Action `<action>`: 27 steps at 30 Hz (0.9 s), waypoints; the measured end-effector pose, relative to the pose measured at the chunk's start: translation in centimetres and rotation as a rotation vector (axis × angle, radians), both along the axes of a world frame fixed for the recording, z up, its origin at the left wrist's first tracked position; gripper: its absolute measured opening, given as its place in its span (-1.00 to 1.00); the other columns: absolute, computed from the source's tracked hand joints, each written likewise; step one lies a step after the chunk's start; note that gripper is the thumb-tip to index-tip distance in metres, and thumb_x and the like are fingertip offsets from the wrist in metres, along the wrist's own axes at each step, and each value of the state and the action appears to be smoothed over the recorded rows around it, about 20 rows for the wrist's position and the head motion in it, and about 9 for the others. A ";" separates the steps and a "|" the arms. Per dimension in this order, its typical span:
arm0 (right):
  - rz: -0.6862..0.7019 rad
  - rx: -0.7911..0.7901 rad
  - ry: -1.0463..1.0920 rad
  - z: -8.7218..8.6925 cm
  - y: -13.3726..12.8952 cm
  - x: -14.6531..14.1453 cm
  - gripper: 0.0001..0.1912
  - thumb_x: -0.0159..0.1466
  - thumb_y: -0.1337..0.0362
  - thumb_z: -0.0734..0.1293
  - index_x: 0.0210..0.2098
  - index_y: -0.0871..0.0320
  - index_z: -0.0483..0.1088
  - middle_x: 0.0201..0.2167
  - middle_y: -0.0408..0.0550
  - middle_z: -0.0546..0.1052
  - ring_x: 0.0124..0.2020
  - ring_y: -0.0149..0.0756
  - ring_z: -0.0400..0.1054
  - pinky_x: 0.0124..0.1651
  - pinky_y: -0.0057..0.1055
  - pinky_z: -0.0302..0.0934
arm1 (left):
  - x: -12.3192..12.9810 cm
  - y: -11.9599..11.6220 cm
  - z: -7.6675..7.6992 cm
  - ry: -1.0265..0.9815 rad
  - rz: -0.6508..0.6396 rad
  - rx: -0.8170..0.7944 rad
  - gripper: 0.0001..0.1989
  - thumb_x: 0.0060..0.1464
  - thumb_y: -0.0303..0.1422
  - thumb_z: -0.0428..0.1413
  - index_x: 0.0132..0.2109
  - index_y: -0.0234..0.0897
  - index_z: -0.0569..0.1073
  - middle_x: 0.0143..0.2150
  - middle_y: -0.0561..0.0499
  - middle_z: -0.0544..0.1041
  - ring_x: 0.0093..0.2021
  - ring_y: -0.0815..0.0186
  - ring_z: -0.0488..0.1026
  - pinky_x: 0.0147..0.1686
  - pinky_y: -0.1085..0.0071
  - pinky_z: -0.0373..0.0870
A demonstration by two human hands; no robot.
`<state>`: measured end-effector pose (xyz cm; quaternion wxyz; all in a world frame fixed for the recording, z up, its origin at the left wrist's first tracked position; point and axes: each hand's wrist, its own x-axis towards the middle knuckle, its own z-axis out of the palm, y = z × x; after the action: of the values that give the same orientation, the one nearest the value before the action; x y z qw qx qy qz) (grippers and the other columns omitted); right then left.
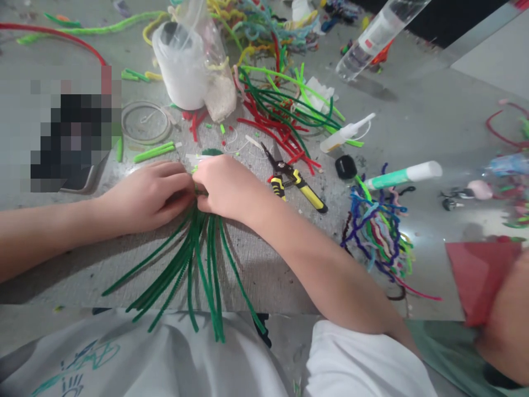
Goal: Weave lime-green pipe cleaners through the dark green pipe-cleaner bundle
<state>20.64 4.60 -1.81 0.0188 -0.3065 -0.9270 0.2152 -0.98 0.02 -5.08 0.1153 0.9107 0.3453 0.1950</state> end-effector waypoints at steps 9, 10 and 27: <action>-0.018 -0.023 0.025 -0.6 0.1 0.0 -0.83 0.24 0.45 0.45 -0.46 0.15 0.47 -0.40 -0.11 0.45 -0.32 -0.26 0.22 -0.20 -0.27 0.03 | -0.1 -0.3 0.2 0.010 0.056 -0.064 -0.89 0.32 -0.36 0.09 -0.14 -0.26 0.51 -0.27 -0.07 0.52 -0.34 0.19 0.39 -0.30 0.27 0.30; -0.020 -0.031 0.042 -0.7 0.2 0.1 -0.82 0.24 0.45 0.45 -0.46 0.15 0.46 -0.40 -0.12 0.45 -0.32 -0.27 0.22 -0.19 -0.27 0.04 | -0.1 -0.3 0.2 0.018 0.052 -0.069 -0.88 0.32 -0.35 0.09 -0.13 -0.26 0.51 -0.27 -0.07 0.53 -0.34 0.19 0.39 -0.29 0.28 0.31; -0.037 -0.118 0.209 -1.2 0.0 1.6 -0.88 0.24 0.46 0.43 -0.38 0.13 0.48 -0.30 -0.07 0.54 -0.21 -0.20 0.39 -0.10 -0.27 0.22 | 0.1 -0.2 0.1 0.059 0.033 -0.035 -0.73 0.42 -0.33 -0.02 -0.14 -0.27 0.57 -0.27 -0.10 0.52 -0.29 0.13 0.46 -0.27 0.23 0.34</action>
<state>22.24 4.57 -3.02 0.1013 -0.3000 -0.8999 0.3000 -0.91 -0.19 -4.93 0.1177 0.9082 0.3667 0.1640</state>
